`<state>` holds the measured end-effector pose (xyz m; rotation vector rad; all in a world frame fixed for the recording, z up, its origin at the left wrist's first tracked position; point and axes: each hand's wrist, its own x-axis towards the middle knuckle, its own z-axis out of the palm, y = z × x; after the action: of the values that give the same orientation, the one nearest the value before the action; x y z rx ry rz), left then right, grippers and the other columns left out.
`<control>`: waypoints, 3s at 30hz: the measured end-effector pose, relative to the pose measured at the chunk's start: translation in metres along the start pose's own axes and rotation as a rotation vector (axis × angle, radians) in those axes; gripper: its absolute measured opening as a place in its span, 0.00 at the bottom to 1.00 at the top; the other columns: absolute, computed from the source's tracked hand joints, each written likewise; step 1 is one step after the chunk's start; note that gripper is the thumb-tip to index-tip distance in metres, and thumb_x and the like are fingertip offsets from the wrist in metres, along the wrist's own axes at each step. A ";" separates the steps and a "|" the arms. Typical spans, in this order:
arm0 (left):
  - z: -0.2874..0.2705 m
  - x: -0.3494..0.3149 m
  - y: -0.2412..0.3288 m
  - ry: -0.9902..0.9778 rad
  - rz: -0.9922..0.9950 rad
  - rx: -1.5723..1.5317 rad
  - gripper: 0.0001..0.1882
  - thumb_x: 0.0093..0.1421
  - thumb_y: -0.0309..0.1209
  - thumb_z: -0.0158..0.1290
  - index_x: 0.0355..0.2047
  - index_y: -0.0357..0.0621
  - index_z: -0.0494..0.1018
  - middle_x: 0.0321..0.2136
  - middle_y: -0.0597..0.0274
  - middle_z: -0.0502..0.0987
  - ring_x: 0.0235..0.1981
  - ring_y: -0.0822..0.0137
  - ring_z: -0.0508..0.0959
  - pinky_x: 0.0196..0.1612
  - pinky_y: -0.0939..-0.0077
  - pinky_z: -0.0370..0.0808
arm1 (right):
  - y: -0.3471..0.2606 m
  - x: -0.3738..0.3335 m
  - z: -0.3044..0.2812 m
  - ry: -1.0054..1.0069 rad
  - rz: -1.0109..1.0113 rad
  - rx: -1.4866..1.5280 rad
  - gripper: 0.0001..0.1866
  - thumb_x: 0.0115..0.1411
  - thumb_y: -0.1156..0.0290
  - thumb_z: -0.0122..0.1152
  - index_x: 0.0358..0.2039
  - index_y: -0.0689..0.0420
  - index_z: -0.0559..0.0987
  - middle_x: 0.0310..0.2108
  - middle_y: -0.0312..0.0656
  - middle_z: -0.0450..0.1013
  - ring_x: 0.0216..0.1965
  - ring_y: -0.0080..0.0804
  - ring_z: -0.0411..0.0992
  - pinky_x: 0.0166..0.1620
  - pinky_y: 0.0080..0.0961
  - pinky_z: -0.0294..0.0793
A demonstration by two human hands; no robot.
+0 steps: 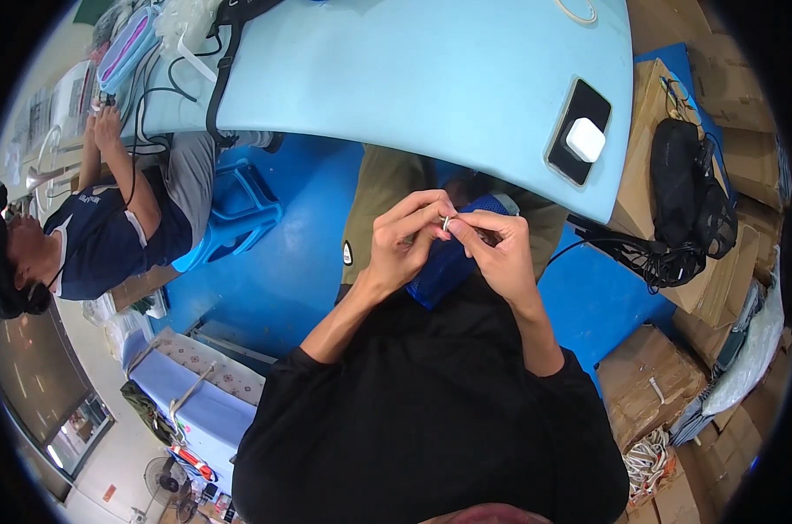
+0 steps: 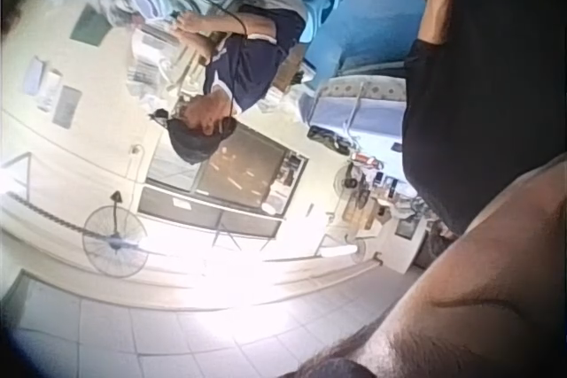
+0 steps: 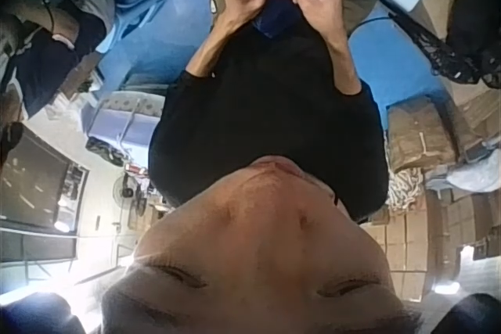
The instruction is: Assembling mesh products by attaching cords and hardware.
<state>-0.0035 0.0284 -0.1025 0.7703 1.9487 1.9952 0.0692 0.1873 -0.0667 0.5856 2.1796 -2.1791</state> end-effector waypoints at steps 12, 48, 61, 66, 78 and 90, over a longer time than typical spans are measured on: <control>-0.011 0.001 -0.010 -0.004 -0.232 -0.198 0.09 0.59 0.18 0.62 0.41 0.30 0.81 0.43 0.55 0.81 0.36 0.73 0.79 0.42 0.79 0.75 | 0.004 -0.003 -0.008 -0.078 0.049 0.200 0.07 0.67 0.78 0.64 0.44 0.65 0.82 0.36 0.35 0.77 0.36 0.17 0.72 0.39 0.17 0.72; -0.002 -0.005 -0.017 0.011 -0.264 -0.523 0.13 0.67 0.23 0.60 0.50 0.29 0.78 0.44 0.57 0.77 0.34 0.73 0.77 0.40 0.79 0.77 | 0.004 0.000 0.005 0.213 -0.717 -0.608 0.15 0.53 0.83 0.71 0.43 0.57 0.87 0.31 0.39 0.78 0.30 0.33 0.79 0.30 0.26 0.78; 0.002 -0.008 -0.017 0.005 -0.245 -0.507 0.12 0.68 0.23 0.59 0.49 0.31 0.79 0.43 0.57 0.77 0.33 0.74 0.77 0.38 0.81 0.77 | 0.000 0.000 0.013 0.286 -0.723 -0.480 0.09 0.53 0.84 0.72 0.35 0.63 0.83 0.31 0.42 0.79 0.29 0.35 0.80 0.29 0.26 0.79; 0.006 -0.006 -0.014 0.038 -0.228 -0.498 0.10 0.68 0.23 0.59 0.47 0.30 0.79 0.43 0.55 0.79 0.31 0.74 0.77 0.37 0.81 0.77 | -0.003 -0.007 0.015 0.252 -0.548 -0.199 0.06 0.56 0.85 0.70 0.34 0.65 0.82 0.39 0.47 0.80 0.31 0.35 0.80 0.34 0.26 0.80; 0.008 -0.008 -0.012 0.089 -0.176 -0.350 0.06 0.66 0.18 0.58 0.43 0.29 0.79 0.40 0.51 0.80 0.30 0.72 0.79 0.35 0.79 0.78 | -0.009 -0.004 0.010 0.244 -0.554 -0.337 0.06 0.55 0.85 0.71 0.33 0.65 0.83 0.36 0.43 0.80 0.31 0.30 0.79 0.33 0.23 0.79; 0.004 -0.003 -0.004 0.075 -0.113 -0.130 0.06 0.63 0.14 0.57 0.40 0.28 0.79 0.38 0.53 0.82 0.34 0.72 0.79 0.38 0.80 0.77 | -0.004 -0.004 0.009 0.193 -0.554 -0.324 0.07 0.56 0.86 0.70 0.35 0.66 0.83 0.41 0.44 0.78 0.30 0.30 0.80 0.33 0.23 0.79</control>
<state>0.0000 0.0305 -0.1076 0.5495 1.8361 2.0856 0.0694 0.1782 -0.0619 0.1953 3.0112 -1.9473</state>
